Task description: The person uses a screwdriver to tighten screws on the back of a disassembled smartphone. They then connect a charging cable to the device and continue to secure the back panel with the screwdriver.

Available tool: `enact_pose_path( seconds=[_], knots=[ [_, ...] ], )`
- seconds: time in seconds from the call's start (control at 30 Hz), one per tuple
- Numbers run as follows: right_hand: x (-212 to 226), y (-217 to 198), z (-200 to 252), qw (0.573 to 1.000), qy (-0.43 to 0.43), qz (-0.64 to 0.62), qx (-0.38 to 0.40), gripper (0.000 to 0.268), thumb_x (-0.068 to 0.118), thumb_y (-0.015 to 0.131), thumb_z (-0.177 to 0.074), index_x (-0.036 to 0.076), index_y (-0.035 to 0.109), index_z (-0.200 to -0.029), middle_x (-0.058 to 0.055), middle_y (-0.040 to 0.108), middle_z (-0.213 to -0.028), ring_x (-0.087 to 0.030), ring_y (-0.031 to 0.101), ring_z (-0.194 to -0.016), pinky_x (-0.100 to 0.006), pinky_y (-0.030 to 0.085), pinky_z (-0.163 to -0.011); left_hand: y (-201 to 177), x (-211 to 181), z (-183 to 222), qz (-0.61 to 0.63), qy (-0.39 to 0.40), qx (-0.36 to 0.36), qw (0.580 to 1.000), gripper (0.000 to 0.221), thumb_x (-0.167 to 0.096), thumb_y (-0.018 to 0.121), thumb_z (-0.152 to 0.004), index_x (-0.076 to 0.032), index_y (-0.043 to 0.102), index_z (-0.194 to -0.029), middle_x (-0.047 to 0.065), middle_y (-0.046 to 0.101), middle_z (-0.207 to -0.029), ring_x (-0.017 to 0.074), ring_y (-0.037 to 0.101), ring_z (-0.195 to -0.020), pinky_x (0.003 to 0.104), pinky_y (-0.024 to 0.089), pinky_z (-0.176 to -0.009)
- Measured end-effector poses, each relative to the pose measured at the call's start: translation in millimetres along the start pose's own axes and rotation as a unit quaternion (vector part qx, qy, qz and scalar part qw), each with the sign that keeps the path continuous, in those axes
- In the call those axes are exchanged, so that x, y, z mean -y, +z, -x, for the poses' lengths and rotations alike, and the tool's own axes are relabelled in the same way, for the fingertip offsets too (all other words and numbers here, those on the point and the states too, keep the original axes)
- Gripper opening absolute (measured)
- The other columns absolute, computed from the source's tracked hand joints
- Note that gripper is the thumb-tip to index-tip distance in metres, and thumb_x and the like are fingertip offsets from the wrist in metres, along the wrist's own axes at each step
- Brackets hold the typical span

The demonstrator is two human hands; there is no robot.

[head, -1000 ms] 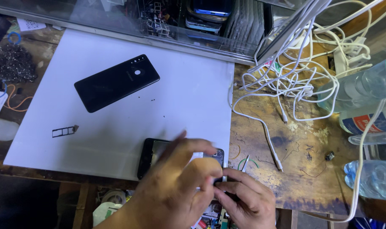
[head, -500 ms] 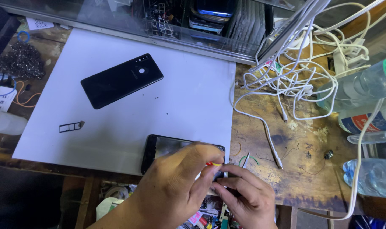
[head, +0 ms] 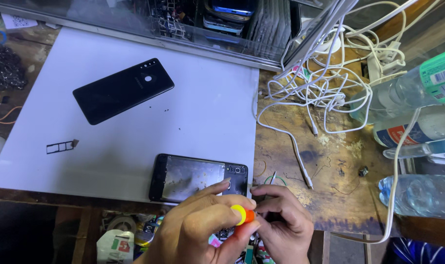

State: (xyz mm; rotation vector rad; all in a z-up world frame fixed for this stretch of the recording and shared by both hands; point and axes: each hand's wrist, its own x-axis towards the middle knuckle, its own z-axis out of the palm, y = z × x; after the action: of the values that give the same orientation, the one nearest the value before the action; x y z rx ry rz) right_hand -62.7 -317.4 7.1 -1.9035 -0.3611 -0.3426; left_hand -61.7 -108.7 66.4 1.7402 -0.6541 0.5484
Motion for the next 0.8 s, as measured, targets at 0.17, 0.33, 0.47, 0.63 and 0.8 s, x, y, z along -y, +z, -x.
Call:
enact_pose_path(
  seconds=[0.17, 0.33, 0.47, 0.63, 0.8],
  knots=[
    [-0.2, 0.6, -1.4, 1.000, -0.006, 0.014, 0.002, 0.021, 0.007, 0.087, -0.074, 0.002, 0.069, -0.083, -0.014, 0.074, -0.108, -0.015, 0.071, -0.088, -0.023, 0.056, -0.067, -0.2, 2.4, -2.0, -0.015, 0.021, 0.009, 1.000, 0.054, -0.007, 0.083, -0.095, -0.009, 0.037, -0.124, 0.012, 0.074, -0.106, 0.0228, 0.079, -0.090, 0.050, 0.064, -0.100],
    [2.1, 1.1, -3.0, 1.000, -0.018, 0.007, 0.008, 0.021, 0.009, 0.088, -0.076, 0.001, 0.070, -0.085, -0.015, 0.072, -0.110, -0.016, 0.072, -0.090, -0.025, 0.059, -0.072, 0.7, 3.6, -3.4, -0.019, 0.028, 0.005, 0.999, 0.055, -0.007, 0.084, -0.094, -0.009, 0.038, -0.124, 0.012, 0.074, -0.103, 0.0235, 0.079, -0.090, 0.048, 0.064, -0.098],
    [1.4, 0.5, -2.4, 1.000, -0.010, 0.023, 0.009, 0.021, 0.010, 0.089, -0.074, 0.001, 0.071, -0.082, -0.016, 0.073, -0.109, -0.015, 0.072, -0.083, -0.025, 0.059, -0.071, 1.1, 4.3, -3.3, -0.019, 0.026, 0.004, 0.999, 0.055, -0.007, 0.084, -0.094, -0.009, 0.038, -0.124, 0.012, 0.074, -0.103, 0.0246, 0.079, -0.090, 0.045, 0.064, -0.095],
    [4.0, 1.6, -4.6, 0.999, -0.034, 0.017, 0.018, 0.021, 0.010, 0.088, -0.076, 0.001, 0.072, -0.084, -0.015, 0.073, -0.110, -0.016, 0.073, -0.088, -0.027, 0.060, -0.078, 1.9, 6.2, -4.9, -0.023, 0.033, -0.004, 0.999, 0.055, -0.008, 0.085, -0.093, -0.008, 0.037, -0.121, 0.011, 0.071, -0.098, 0.0241, 0.077, -0.085, 0.043, 0.064, -0.090],
    [8.4, 3.4, -8.1, 0.997, -0.057, 0.047, 0.018, 0.022, 0.011, 0.087, -0.074, 0.002, 0.070, -0.085, -0.013, 0.073, -0.107, -0.017, 0.073, -0.094, -0.026, 0.059, -0.077, 0.3, 6.4, -6.7, -0.014, 0.031, -0.008, 0.999, 0.056, -0.004, 0.086, -0.093, -0.006, 0.038, -0.121, 0.013, 0.068, -0.091, 0.0257, 0.075, -0.078, 0.036, 0.062, -0.068]
  ],
)
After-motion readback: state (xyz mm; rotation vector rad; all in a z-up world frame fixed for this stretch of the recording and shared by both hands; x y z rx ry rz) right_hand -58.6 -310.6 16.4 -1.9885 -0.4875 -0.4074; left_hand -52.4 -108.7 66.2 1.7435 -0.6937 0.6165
